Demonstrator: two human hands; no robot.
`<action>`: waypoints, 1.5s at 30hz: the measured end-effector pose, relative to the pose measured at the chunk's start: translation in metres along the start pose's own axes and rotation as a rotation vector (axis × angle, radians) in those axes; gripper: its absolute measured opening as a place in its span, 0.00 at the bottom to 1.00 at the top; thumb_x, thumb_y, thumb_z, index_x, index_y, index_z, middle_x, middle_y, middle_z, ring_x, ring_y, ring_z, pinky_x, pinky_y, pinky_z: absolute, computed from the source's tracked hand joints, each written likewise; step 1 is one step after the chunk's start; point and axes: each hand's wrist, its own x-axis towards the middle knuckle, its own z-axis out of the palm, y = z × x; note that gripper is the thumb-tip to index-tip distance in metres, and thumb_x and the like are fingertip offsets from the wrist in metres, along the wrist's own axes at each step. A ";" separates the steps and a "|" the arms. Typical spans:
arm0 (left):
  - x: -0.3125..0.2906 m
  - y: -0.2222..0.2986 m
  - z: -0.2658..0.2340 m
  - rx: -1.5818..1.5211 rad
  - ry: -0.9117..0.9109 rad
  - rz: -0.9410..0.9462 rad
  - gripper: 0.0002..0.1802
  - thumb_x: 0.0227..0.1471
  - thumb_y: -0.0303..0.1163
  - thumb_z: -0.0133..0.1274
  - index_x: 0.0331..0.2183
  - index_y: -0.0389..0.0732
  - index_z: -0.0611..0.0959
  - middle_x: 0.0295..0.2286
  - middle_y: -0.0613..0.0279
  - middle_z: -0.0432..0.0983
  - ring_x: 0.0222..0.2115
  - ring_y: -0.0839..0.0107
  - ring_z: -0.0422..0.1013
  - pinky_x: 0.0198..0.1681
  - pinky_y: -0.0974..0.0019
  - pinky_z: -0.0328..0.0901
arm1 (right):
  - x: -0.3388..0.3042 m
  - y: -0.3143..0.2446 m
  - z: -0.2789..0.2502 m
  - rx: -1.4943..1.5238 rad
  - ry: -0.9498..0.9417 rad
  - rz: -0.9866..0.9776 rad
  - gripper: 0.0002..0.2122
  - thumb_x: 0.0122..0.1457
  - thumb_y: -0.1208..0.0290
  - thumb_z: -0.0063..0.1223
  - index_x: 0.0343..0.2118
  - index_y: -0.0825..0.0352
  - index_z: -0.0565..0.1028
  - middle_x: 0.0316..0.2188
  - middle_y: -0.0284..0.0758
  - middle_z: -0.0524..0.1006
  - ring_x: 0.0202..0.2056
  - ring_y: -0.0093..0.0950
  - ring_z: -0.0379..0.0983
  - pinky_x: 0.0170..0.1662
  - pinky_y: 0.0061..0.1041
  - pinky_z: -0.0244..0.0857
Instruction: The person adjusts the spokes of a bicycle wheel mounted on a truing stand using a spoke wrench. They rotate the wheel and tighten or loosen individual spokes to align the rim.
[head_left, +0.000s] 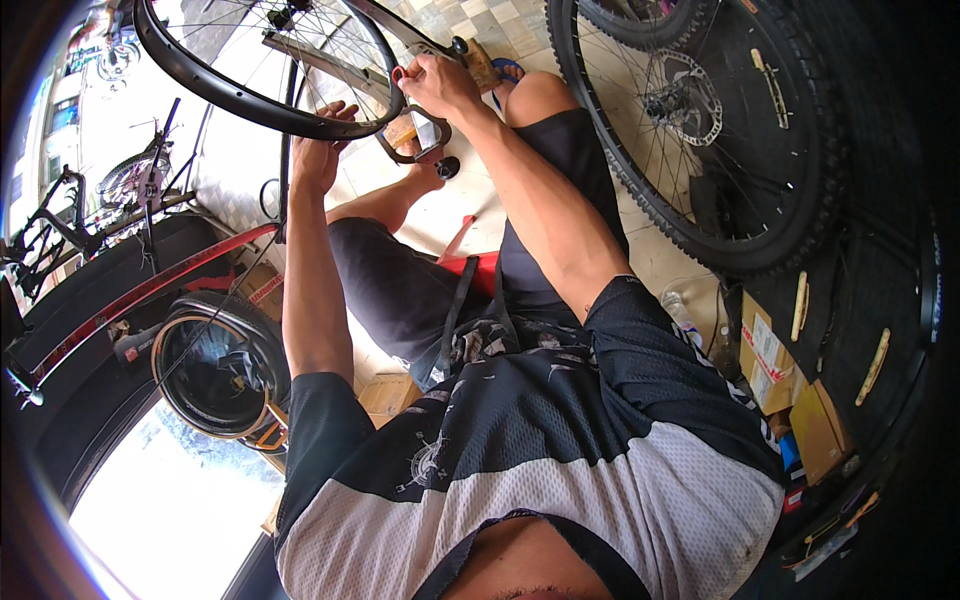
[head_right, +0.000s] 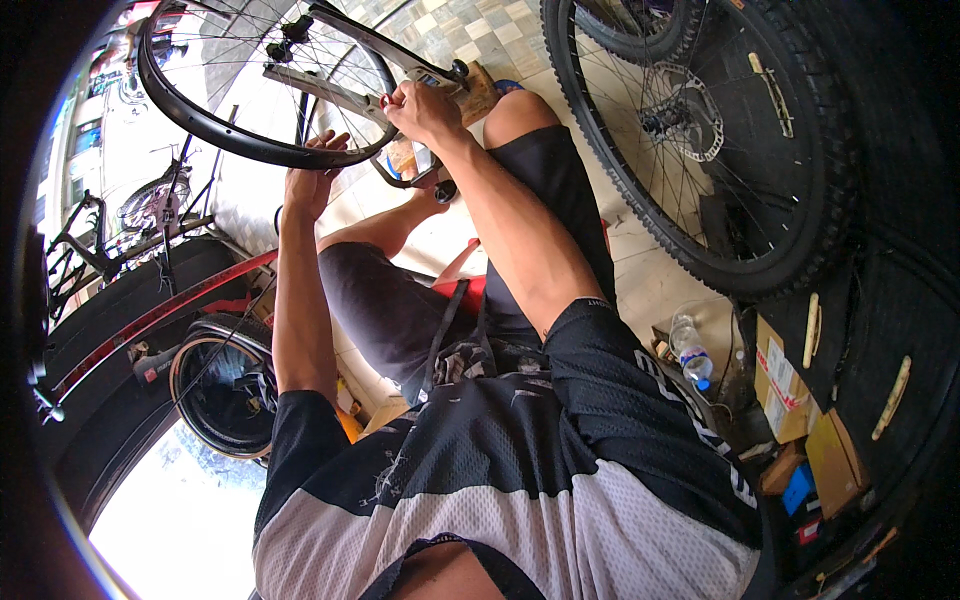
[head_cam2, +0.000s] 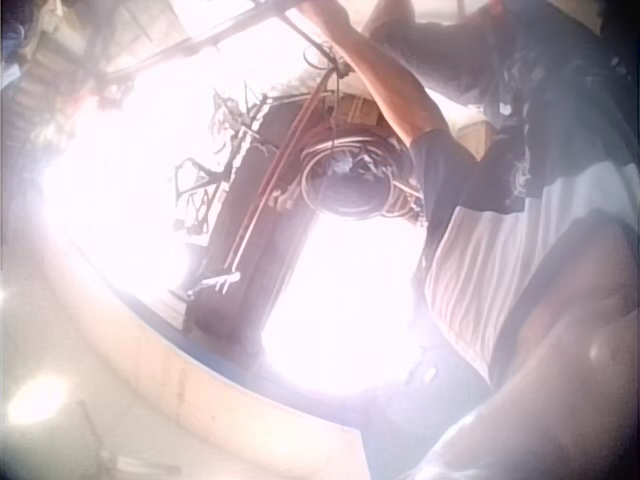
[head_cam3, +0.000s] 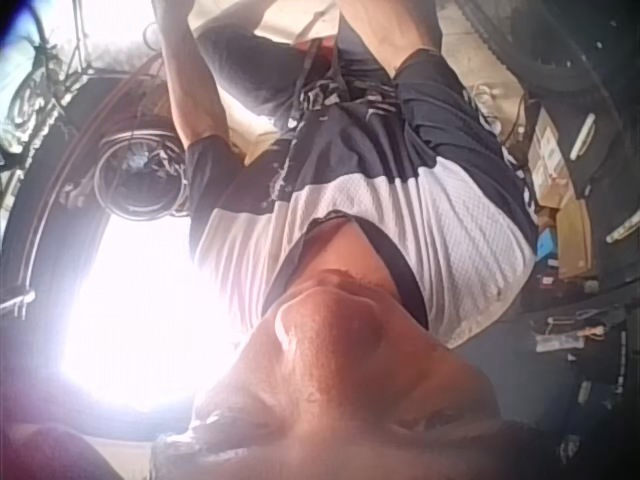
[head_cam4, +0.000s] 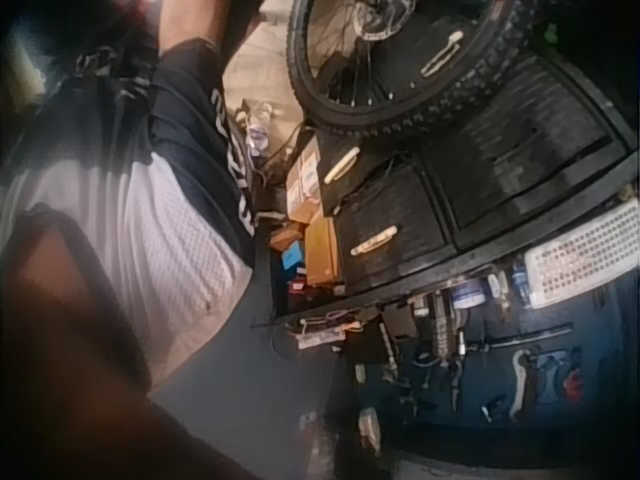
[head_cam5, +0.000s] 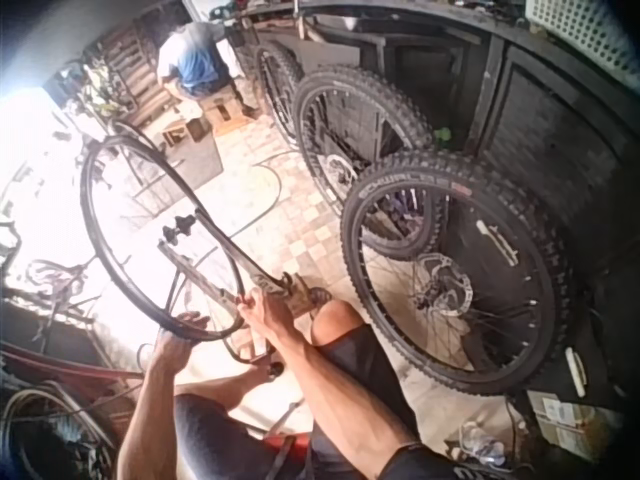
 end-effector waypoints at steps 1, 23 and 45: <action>0.000 0.002 0.001 -0.012 -0.021 0.007 0.16 0.61 0.34 0.52 0.46 0.33 0.77 0.43 0.45 0.78 0.44 0.59 0.76 0.48 0.59 0.68 | 0.000 0.000 0.000 -0.005 -0.005 0.003 0.14 0.53 0.57 0.57 0.35 0.63 0.80 0.31 0.42 0.82 0.36 0.40 0.80 0.41 0.38 0.72; -0.008 0.152 -0.030 0.072 0.100 0.270 0.22 0.65 0.36 0.44 0.54 0.31 0.71 0.49 0.52 0.72 0.49 0.61 0.70 0.56 0.56 0.64 | 0.001 -0.001 0.000 -0.033 -0.026 0.061 0.14 0.53 0.56 0.57 0.34 0.61 0.80 0.30 0.40 0.82 0.36 0.40 0.80 0.41 0.38 0.72; -0.003 0.070 -0.007 -0.057 0.081 0.021 0.21 0.62 0.36 0.48 0.51 0.34 0.68 0.39 0.52 0.78 0.45 0.57 0.74 0.49 0.55 0.64 | 0.001 0.000 0.000 -0.028 -0.027 0.059 0.14 0.53 0.55 0.56 0.35 0.61 0.80 0.32 0.40 0.82 0.38 0.39 0.79 0.42 0.38 0.72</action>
